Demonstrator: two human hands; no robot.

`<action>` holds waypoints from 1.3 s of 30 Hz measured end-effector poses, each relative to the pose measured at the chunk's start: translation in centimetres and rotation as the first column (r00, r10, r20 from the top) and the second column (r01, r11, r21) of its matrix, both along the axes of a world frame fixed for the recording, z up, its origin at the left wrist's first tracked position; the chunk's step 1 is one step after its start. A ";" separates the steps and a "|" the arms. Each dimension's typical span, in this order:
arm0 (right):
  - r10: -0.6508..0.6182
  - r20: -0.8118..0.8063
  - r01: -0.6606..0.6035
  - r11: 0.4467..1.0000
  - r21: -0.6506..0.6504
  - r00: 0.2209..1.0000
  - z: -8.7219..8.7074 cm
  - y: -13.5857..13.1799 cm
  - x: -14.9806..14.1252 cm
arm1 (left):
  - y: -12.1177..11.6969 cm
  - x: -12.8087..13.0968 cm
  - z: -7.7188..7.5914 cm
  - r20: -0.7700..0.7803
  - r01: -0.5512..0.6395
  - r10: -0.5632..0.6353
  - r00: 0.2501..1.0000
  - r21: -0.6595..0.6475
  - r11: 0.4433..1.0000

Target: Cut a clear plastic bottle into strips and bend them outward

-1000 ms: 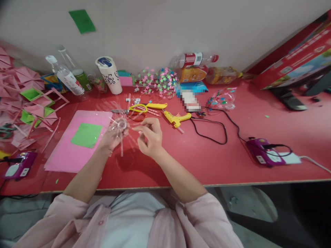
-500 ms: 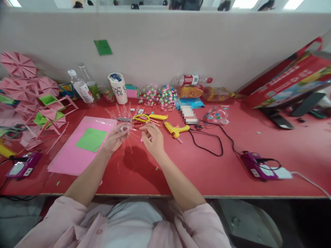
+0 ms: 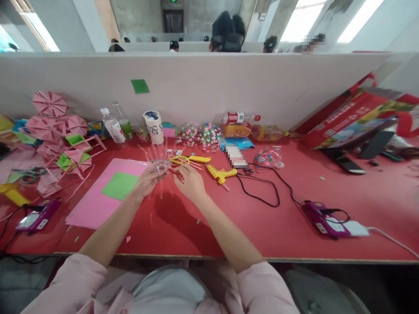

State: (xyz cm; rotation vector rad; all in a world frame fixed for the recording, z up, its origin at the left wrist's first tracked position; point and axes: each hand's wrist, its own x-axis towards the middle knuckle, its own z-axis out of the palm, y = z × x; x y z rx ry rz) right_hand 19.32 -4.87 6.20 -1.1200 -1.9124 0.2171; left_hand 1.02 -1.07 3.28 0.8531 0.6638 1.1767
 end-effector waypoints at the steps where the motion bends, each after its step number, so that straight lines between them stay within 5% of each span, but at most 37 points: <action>1: 0.008 -0.003 -0.008 1.000 0.021 1.000 0.0 0.0 0.0 | 0.2 -0.1 -0.2 -0.003 -0.009 0.009 1.000 -0.001 1.000; 11: -0.018 -0.116 0.049 0.962 0.268 0.993 0.1 -1.1 -1.3 | -0.3 -0.7 -3.3 -0.060 -0.103 0.101 0.993 -0.038 0.994; 26: 0.032 -0.031 -0.032 0.999 0.012 0.999 -2.5 -1.7 -1.4 | -1.3 0.4 -4.0 -0.240 -0.167 0.168 0.956 0.026 0.986; 39: -0.039 0.002 0.039 0.999 -0.009 0.999 -2.7 -1.5 -1.4 | -1.1 -0.1 -4.6 -0.350 -0.231 0.268 0.898 0.145 0.962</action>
